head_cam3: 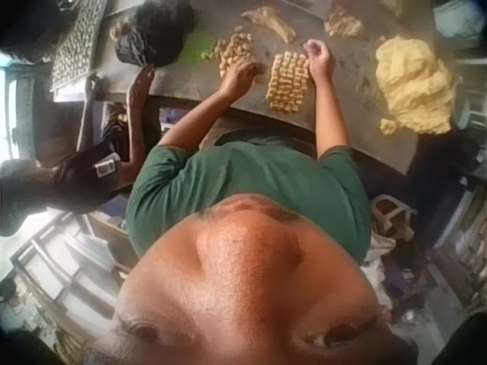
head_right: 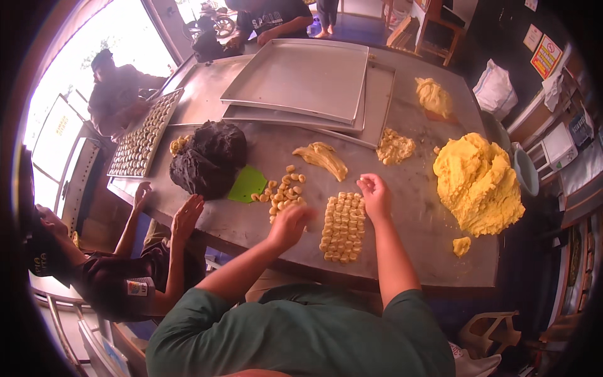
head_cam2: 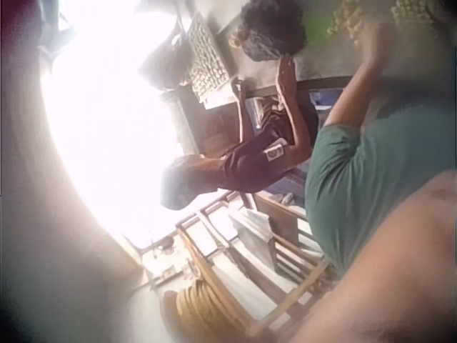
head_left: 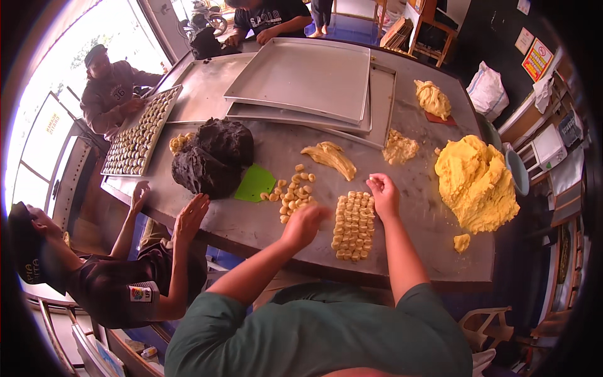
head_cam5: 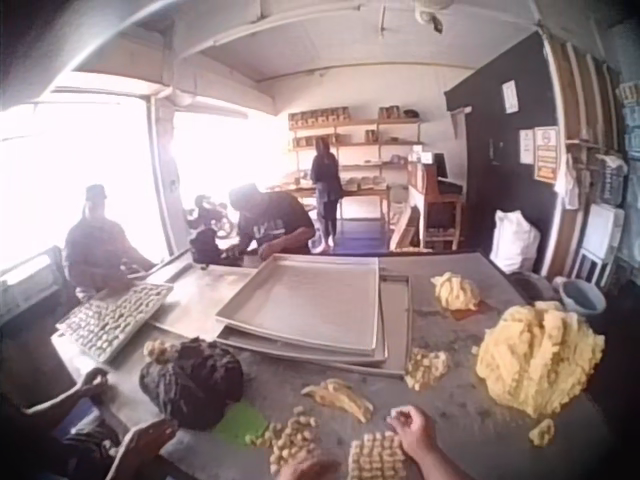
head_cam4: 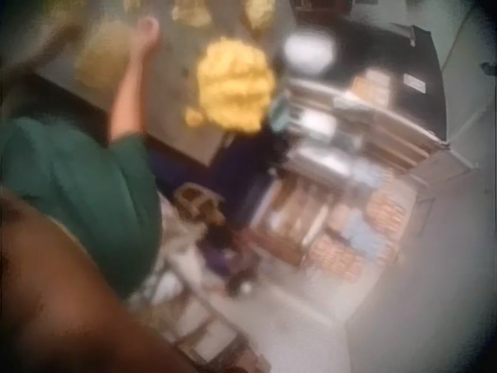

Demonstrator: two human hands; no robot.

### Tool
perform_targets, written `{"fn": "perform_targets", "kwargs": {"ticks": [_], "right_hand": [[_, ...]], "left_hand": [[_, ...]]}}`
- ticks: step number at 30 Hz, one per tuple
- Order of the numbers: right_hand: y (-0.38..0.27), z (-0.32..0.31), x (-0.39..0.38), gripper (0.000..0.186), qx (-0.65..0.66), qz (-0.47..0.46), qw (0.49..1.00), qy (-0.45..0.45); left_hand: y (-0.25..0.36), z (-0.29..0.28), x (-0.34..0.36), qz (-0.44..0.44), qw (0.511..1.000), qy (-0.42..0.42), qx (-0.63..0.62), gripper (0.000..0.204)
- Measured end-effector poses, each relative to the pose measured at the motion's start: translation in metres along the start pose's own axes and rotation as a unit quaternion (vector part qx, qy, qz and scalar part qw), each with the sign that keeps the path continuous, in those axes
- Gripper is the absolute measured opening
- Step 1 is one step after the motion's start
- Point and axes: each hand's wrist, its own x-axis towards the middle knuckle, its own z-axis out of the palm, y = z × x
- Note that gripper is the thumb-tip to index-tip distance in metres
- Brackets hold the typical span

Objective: The person prepares small pieces of dough by hand, arranging them in a grid on a metal table and moving them to a tray.

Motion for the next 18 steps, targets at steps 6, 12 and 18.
{"fn": "perform_targets", "kwargs": {"ticks": [6,12,18], "right_hand": [[0.0,-0.002,0.005,0.023,0.137,0.101,0.985,0.016],[0.002,-0.003,0.019,0.032,0.078,0.14,0.986,0.053],[-0.053,0.018,0.002,0.032,0.033,0.15,0.988,-0.016]], "left_hand": [[0.007,-0.012,-0.052,-0.025,0.999,-0.011,-0.031,0.02],[0.007,-0.016,-0.048,0.032,0.998,-0.055,-0.005,0.027],[0.005,-0.014,-0.054,-0.018,0.995,-0.071,-0.061,0.027]]}}
